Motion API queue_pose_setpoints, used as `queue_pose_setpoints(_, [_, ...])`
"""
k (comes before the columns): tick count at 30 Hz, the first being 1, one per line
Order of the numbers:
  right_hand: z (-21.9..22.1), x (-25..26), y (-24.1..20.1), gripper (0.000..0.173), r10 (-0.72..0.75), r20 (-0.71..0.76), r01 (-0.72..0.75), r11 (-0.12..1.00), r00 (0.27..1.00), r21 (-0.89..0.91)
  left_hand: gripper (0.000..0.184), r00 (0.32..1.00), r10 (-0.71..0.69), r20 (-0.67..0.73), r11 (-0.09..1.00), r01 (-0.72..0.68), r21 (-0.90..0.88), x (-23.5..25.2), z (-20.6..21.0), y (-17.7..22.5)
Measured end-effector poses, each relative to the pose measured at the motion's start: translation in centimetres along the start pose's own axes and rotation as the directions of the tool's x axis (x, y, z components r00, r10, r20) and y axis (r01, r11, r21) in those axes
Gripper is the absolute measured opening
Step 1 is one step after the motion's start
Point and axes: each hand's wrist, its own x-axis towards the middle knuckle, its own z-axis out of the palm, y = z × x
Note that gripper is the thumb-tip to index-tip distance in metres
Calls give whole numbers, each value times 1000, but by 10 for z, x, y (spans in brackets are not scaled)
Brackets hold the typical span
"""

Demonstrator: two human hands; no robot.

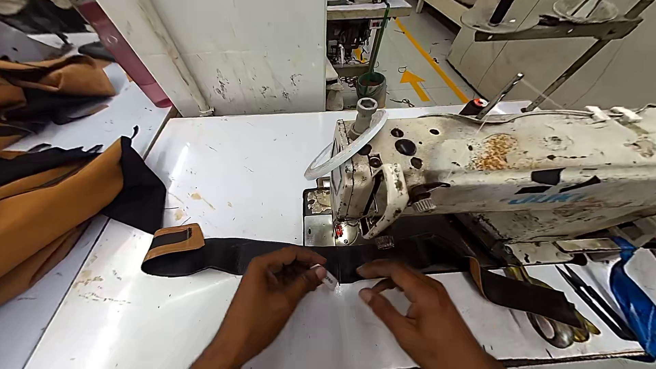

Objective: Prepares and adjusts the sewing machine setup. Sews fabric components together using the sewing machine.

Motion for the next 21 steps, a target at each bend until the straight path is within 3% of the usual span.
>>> queue_pose_setpoints(3, [17,11,-8,38,228,113,-254,902,967,348,16,995,-76,-58,988,67,-142,0,19,1])
queue_pose_setpoints(7, [22,19,-3,23,319,57,-313,856,946,411,17,989,-118,-87,989,110,-95,3,20,-7])
queue_pose_setpoints(13, [20,23,9,22,310,31,-311,942,950,127,15,997,-47,-60,962,61,265,10,16,-14])
queue_pose_setpoints(16, [22,25,14,24,295,-16,-296,955,955,-25,15,995,-48,-90,934,77,349,15,19,-13])
queue_pose_setpoints(21, [25,27,18,25,248,-71,-256,957,966,-140,20,959,274,-69,736,-163,658,20,15,-21])
